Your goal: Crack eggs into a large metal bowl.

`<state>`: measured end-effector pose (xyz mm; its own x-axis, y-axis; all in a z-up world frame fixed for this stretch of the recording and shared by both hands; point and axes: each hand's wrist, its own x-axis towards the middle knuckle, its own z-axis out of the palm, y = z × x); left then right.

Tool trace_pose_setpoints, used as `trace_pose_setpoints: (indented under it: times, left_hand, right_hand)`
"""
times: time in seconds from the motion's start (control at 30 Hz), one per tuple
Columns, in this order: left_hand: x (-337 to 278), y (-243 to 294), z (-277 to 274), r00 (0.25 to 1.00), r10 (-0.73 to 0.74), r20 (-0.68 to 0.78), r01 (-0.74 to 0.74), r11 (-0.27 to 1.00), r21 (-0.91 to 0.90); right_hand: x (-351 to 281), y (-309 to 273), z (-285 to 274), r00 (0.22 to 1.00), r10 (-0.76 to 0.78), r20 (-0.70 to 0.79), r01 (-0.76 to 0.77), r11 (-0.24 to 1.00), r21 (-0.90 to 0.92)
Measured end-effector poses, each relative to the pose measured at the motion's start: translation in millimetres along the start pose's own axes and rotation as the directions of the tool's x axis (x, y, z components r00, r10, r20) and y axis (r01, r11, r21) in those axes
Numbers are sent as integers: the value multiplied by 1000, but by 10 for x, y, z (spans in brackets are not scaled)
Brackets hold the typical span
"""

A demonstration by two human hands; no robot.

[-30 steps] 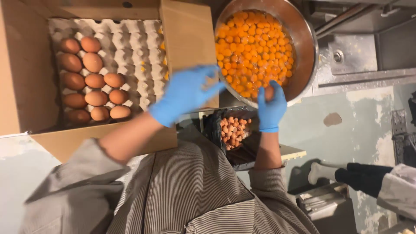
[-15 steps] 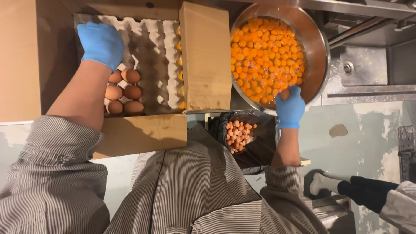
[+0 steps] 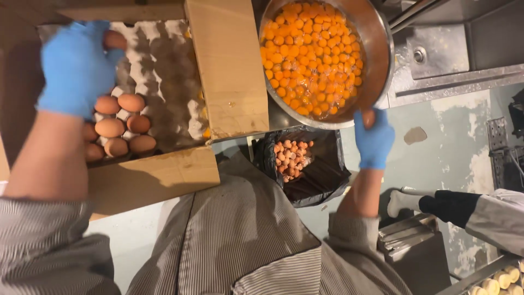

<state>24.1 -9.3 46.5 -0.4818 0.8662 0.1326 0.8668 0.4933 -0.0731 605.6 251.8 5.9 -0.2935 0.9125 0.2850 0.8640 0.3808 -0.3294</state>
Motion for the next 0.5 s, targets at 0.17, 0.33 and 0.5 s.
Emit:
trace_pose_setpoints:
  times: [0.17,0.33,0.5]
  left_hand:
    - [-242,1153,-539,973,111,-204,-225,670,-707]
    - [-516,2406,-719,927,264,-268,-339,276,-900]
    - [-514,2598,-544,930,308,-202,-289,271,-918]
  right_hand:
    - [-266,-450,-221,965,-46,256,86,986,-144]
    - [-355,-1642,-418,924,-379,-55,376,873,311]
    - [-301,-1351,292,931,-290,-223,355,864,357]
